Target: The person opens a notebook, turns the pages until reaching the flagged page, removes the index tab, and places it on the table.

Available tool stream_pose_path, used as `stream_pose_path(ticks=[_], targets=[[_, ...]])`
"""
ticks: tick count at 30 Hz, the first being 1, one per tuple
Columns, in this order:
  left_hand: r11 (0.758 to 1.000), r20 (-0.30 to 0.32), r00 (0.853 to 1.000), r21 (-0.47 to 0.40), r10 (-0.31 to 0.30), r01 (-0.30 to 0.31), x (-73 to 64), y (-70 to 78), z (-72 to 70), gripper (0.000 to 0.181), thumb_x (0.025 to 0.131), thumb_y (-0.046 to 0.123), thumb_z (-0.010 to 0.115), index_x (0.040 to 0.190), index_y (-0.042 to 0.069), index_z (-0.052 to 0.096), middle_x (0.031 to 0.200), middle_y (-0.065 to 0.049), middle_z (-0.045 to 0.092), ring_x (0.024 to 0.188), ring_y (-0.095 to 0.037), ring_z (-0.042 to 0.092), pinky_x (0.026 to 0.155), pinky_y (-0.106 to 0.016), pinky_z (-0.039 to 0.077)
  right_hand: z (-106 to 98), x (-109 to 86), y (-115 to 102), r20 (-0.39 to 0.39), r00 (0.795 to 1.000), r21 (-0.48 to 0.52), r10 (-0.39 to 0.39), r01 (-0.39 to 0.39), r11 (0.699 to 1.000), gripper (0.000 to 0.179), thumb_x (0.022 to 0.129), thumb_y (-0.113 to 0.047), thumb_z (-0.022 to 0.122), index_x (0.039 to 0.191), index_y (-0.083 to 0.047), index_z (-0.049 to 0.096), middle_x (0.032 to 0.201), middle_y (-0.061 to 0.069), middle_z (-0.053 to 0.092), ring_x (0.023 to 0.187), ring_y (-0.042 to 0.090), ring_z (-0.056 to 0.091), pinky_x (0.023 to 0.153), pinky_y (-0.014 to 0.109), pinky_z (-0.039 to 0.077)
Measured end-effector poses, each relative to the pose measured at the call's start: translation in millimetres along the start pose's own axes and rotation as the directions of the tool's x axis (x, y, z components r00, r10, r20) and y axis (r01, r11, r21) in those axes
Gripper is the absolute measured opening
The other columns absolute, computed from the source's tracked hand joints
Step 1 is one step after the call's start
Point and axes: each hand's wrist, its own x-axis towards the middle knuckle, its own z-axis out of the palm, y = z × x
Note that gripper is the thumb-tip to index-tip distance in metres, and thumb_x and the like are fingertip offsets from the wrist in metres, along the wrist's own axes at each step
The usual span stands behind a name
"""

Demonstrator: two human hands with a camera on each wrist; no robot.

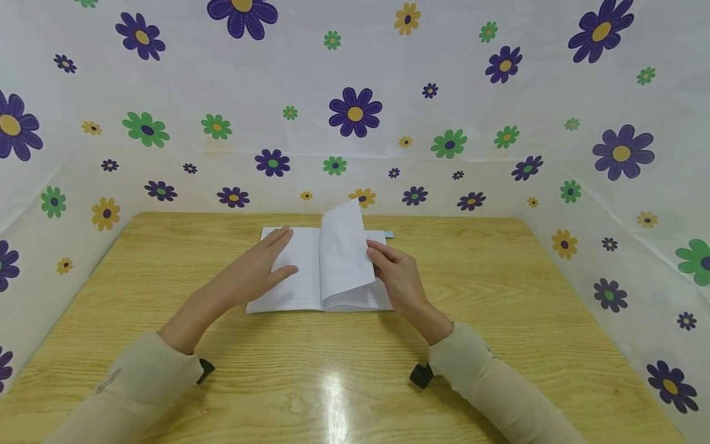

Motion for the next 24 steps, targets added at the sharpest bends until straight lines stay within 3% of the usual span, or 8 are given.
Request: stream_pose_path(ticks=[5,12,24], targets=[[1.000,0.008,1.000,-0.020,0.007,-0.007,8.8,14.8,-1.6,0.077,0.108,0.032,0.058,0.162,-0.006,0.018,0.171,-0.021,0.013,0.157,-0.036,0.015,0.124,-0.053,0.021,7.9,1.0,-1.0,0.006,1.000,0.002,-0.014,0.014,1.000,0.033,0.103,-0.008,0.065,0.133,0.004,0.067,0.107,0.006,0.068,0.083,0.013,0.058,0.071,0.020,0.052],[0.997,-0.011,0.999,-0.059,0.046,-0.046,18.5,30.8,-4.8,0.074,0.108,0.030,0.057,0.161,-0.006,0.020,0.170,-0.022,0.015,0.156,-0.036,0.018,0.124,-0.051,0.022,17.7,0.0,-4.6,0.009,1.000,-0.042,-0.010,0.011,0.999,0.032,0.103,-0.012,0.066,0.132,0.001,0.069,0.118,0.011,0.069,0.091,0.017,0.063,0.078,0.022,0.056],[0.986,-0.052,0.993,-0.117,0.109,-0.114,34.5,46.2,-1.3,0.066,0.110,0.024,0.054,0.159,-0.009,0.025,0.168,-0.024,0.020,0.155,-0.036,0.021,0.124,-0.050,0.024,29.4,-1.8,-6.9,0.083,0.996,-0.010,-0.038,0.039,0.999,0.035,0.104,-0.013,0.065,0.134,0.004,0.066,0.125,0.018,0.069,0.089,0.018,0.071,0.081,0.027,0.060]])
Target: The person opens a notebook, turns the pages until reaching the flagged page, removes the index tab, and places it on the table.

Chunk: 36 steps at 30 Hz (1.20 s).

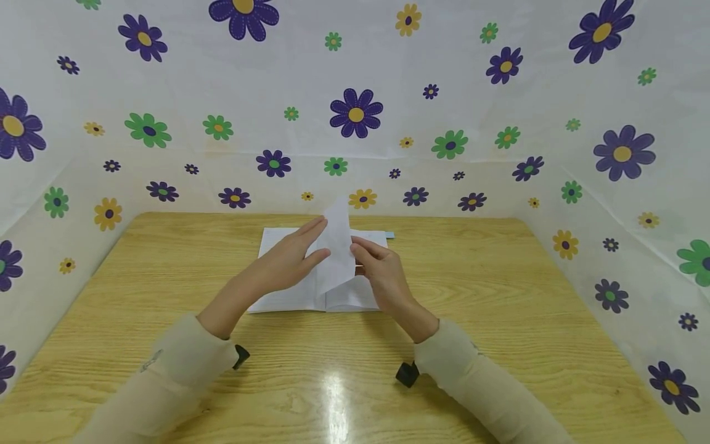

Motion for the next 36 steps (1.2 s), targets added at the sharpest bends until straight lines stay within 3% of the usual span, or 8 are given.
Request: stream_pose_path(ticks=[10,26,32,36], targets=[[0.999,-0.005,1.000,-0.032,0.006,-0.006,8.6,3.5,6.4,0.066,0.110,0.028,0.052,0.161,-0.005,0.024,0.169,-0.020,0.018,0.156,-0.035,0.020,0.124,-0.050,0.022,9.1,0.0,-3.9,0.007,1.000,-0.039,-0.004,0.005,0.999,0.037,0.103,-0.016,0.066,0.134,0.004,0.067,0.130,0.013,0.068,0.095,0.017,0.058,0.077,0.024,0.057],[0.998,0.010,1.000,-0.058,0.008,-0.008,8.9,7.6,7.4,0.064,0.113,0.035,0.041,0.161,-0.004,0.024,0.170,-0.019,0.016,0.156,-0.034,0.017,0.125,-0.050,0.020,18.8,0.5,-4.5,0.026,1.000,-0.026,0.013,-0.013,1.000,0.035,0.105,-0.016,0.062,0.136,0.002,0.066,0.129,0.011,0.070,0.099,0.018,0.065,0.076,0.025,0.057],[0.996,0.011,1.000,-0.090,0.008,-0.007,9.3,5.0,6.8,0.062,0.115,0.037,0.032,0.161,-0.003,0.025,0.170,-0.016,0.017,0.157,-0.031,0.016,0.126,-0.048,0.019,19.8,0.5,-4.4,0.076,0.997,-0.041,0.023,-0.019,0.999,0.034,0.106,-0.018,0.062,0.136,-0.002,0.067,0.127,0.008,0.072,0.103,0.022,0.068,0.079,0.027,0.056],[0.995,0.004,1.000,-0.100,0.003,-0.003,7.6,3.5,3.5,0.063,0.114,0.038,0.037,0.162,0.000,0.025,0.171,-0.014,0.017,0.155,-0.033,0.022,0.124,-0.049,0.024,20.8,0.2,-5.5,0.130,0.991,-0.061,0.023,-0.015,0.998,0.035,0.106,-0.016,0.060,0.138,-0.002,0.065,0.131,0.008,0.070,0.103,0.017,0.069,0.082,0.029,0.055]])
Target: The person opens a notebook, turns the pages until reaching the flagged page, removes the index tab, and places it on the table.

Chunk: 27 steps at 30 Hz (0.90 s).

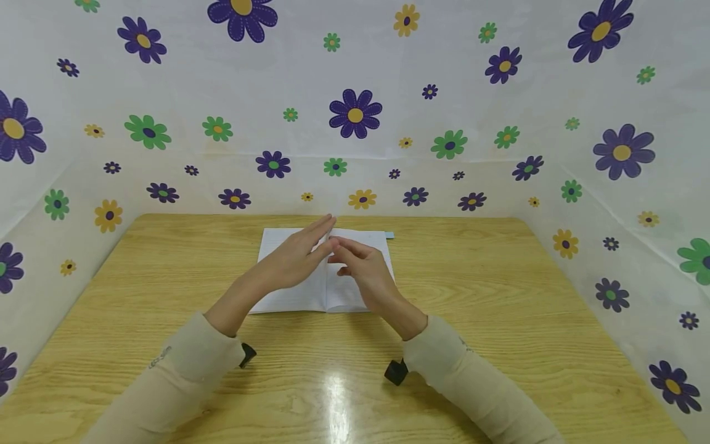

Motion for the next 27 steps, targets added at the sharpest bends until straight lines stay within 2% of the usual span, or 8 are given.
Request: stream_pose_path(ticks=[4,7,9,11,14,18,22,27], targets=[[1.000,0.001,1.000,0.016,0.000,0.000,-3.1,-1.5,-4.9,0.059,0.111,0.021,0.044,0.162,-0.001,0.026,0.171,-0.014,0.017,0.153,-0.036,0.028,0.122,-0.051,0.029,-0.2,-0.4,-0.2,0.038,0.999,-0.023,0.001,0.000,1.000,0.036,0.106,-0.015,0.059,0.139,-0.001,0.064,0.135,0.011,0.068,0.105,0.017,0.069,0.084,0.029,0.055],[0.999,0.004,1.000,0.038,-0.026,0.026,-7.0,-2.9,-9.6,0.059,0.106,0.009,0.043,0.161,-0.003,0.027,0.171,-0.014,0.016,0.153,-0.035,0.027,0.120,-0.049,0.034,-4.1,-1.1,0.6,0.032,0.999,-0.048,-0.001,0.002,0.999,0.036,0.106,-0.015,0.060,0.139,-0.001,0.064,0.138,0.016,0.066,0.108,0.020,0.069,0.089,0.036,0.056],[0.998,0.010,0.999,0.052,-0.048,0.047,-10.8,-5.3,-12.8,0.058,0.105,0.005,0.043,0.159,-0.006,0.027,0.171,-0.017,0.015,0.155,-0.035,0.022,0.121,-0.050,0.031,-9.5,-1.5,0.9,0.018,1.000,-0.067,-0.003,0.004,0.998,0.036,0.106,-0.015,0.060,0.138,-0.001,0.065,0.138,0.017,0.065,0.110,0.022,0.069,0.093,0.042,0.055],[0.995,0.014,0.997,0.074,-0.070,0.069,-15.8,-9.3,-15.4,0.058,0.106,0.005,0.043,0.159,-0.008,0.026,0.170,-0.019,0.014,0.155,-0.036,0.019,0.122,-0.050,0.028,-16.3,-2.0,1.0,-0.003,1.000,-0.076,0.003,-0.003,0.997,0.035,0.105,-0.015,0.061,0.137,-0.002,0.066,0.137,0.018,0.065,0.111,0.023,0.068,0.097,0.047,0.054],[0.991,0.020,0.996,0.099,-0.090,0.087,-22.9,-16.2,-18.2,0.059,0.107,0.007,0.047,0.158,-0.011,0.024,0.170,-0.024,0.012,0.155,-0.040,0.016,0.124,-0.054,0.019,-27.2,-2.8,-0.1,-0.042,0.999,-0.089,0.013,-0.017,0.996,0.033,0.105,-0.014,0.062,0.135,-0.003,0.067,0.135,0.015,0.067,0.112,0.022,0.068,0.096,0.044,0.055],[0.987,0.016,0.993,0.110,-0.117,0.115,-31.3,-24.7,-20.0,0.066,0.106,0.009,0.055,0.158,-0.013,0.021,0.170,-0.024,0.007,0.156,-0.042,0.013,0.123,-0.056,0.018,-40.3,-4.1,-0.3,-0.083,0.996,-0.106,0.026,-0.035,0.994,0.034,0.105,-0.014,0.061,0.137,-0.003,0.066,0.136,0.015,0.066,0.115,0.023,0.067,0.094,0.038,0.055],[0.981,0.014,0.988,0.124,-0.154,0.151,-38.9,-32.9,-20.6,0.072,0.104,0.010,0.059,0.158,-0.014,0.018,0.171,-0.022,0.001,0.156,-0.043,0.010,0.123,-0.056,0.017,-51.9,-6.1,0.9,-0.096,0.995,-0.127,0.030,-0.042,0.991,0.037,0.106,-0.015,0.061,0.141,-0.001,0.062,0.140,0.017,0.063,0.120,0.026,0.065,0.098,0.040,0.054],[0.965,0.019,0.977,0.164,-0.212,0.206,-47.6,-38.9,-20.4,0.080,0.104,0.017,0.063,0.157,-0.016,0.014,0.169,-0.027,-0.002,0.154,-0.046,0.011,0.122,-0.057,0.019,-66.9,-8.6,3.5,-0.116,0.993,-0.154,0.029,-0.047,0.987,0.040,0.106,-0.017,0.060,0.144,-0.002,0.059,0.143,0.018,0.061,0.126,0.026,0.062,0.102,0.039,0.053]])
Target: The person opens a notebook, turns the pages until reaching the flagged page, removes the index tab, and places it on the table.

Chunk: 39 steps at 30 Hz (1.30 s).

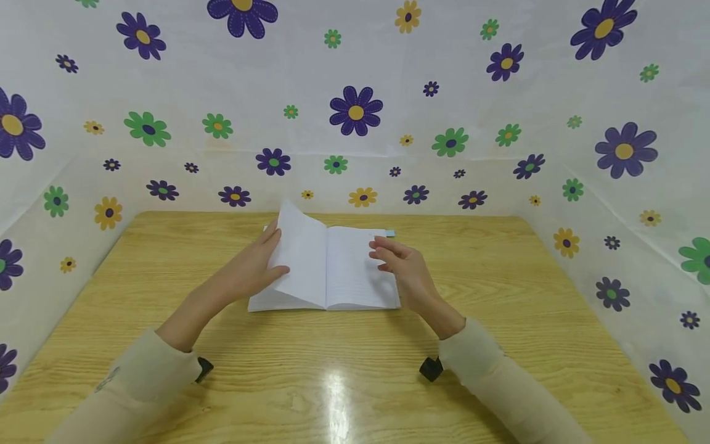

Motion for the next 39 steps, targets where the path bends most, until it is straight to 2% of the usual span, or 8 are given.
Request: stream_pose_path(ticks=[4,10,16,24,30,34,39], targets=[[0.998,0.026,0.999,0.044,-0.044,0.043,-4.1,-7.1,3.5,0.083,0.105,0.024,0.063,0.156,-0.019,0.014,0.167,-0.033,-0.004,0.153,-0.049,0.013,0.121,-0.057,0.021,-10.8,-0.7,2.6,-0.012,1.000,-0.015,0.001,-0.001,1.000,0.043,0.107,-0.016,0.058,0.147,0.001,0.055,0.145,0.019,0.059,0.129,0.028,0.060,0.106,0.041,0.050],[0.994,0.064,0.994,0.077,-0.089,0.084,-6.2,-19.0,12.4,0.086,0.104,0.030,0.065,0.154,-0.020,0.016,0.166,-0.035,-0.005,0.151,-0.050,0.017,0.119,-0.057,0.027,-23.9,-1.2,7.2,-0.040,0.999,-0.039,0.032,-0.034,0.999,0.048,0.107,-0.014,0.059,0.150,0.005,0.049,0.147,0.018,0.058,0.134,0.031,0.056,0.113,0.047,0.044],[0.992,0.095,0.991,0.086,-0.098,0.090,-8.6,-28.4,18.1,0.086,0.104,0.031,0.063,0.153,-0.022,0.016,0.165,-0.038,-0.005,0.152,-0.050,0.012,0.120,-0.057,0.022,-33.5,-1.5,12.0,-0.045,0.996,-0.094,0.072,-0.076,0.993,0.052,0.106,-0.014,0.059,0.153,0.003,0.045,0.152,0.017,0.053,0.138,0.032,0.052,0.116,0.044,0.041],[0.992,0.120,0.986,0.070,-0.113,0.105,-11.2,-35.1,22.8,0.084,0.105,0.030,0.063,0.151,-0.024,0.019,0.163,-0.040,-0.002,0.152,-0.053,0.008,0.122,-0.058,0.016,-43.4,-3.4,20.4,0.049,0.996,-0.217,0.080,-0.067,0.974,0.057,0.105,-0.016,0.061,0.155,0.003,0.041,0.159,0.018,0.044,0.147,0.031,0.042,0.119,0.044,0.035],[0.993,0.143,0.985,0.079,-0.101,0.091,-11.2,-41.2,28.5,0.083,0.105,0.029,0.063,0.151,-0.024,0.019,0.163,-0.040,0.000,0.152,-0.053,0.009,0.122,-0.059,0.015,-42.3,-5.3,21.3,0.108,0.990,-0.295,0.094,-0.059,0.954,0.064,0.101,-0.014,0.068,0.156,0.002,0.040,0.162,0.016,0.039,0.150,0.032,0.037,0.121,0.046,0.031],[0.994,0.164,0.983,0.081,-0.087,0.074,-11.9,-42.8,32.0,0.081,0.105,0.029,0.061,0.153,-0.021,0.019,0.164,-0.038,0.004,0.152,-0.052,0.010,0.122,-0.059,0.016,-39.7,-5.5,20.3,0.133,0.986,-0.377,0.097,-0.040,0.925,0.068,0.098,-0.014,0.072,0.156,0.002,0.040,0.163,0.017,0.037,0.150,0.037,0.035,0.121,0.051,0.030],[0.994,0.169,0.983,0.086,-0.077,0.063,-13.6,-40.1,33.0,0.078,0.106,0.028,0.060,0.154,-0.020,0.022,0.164,-0.037,0.006,0.152,-0.053,0.012,0.121,-0.060,0.017,-38.7,-4.5,24.4,0.184,0.982,-0.461,0.050,0.041,0.886,0.070,0.098,-0.015,0.073,0.156,0.005,0.039,0.162,0.022,0.035,0.149,0.041,0.035,0.121,0.053,0.029]])
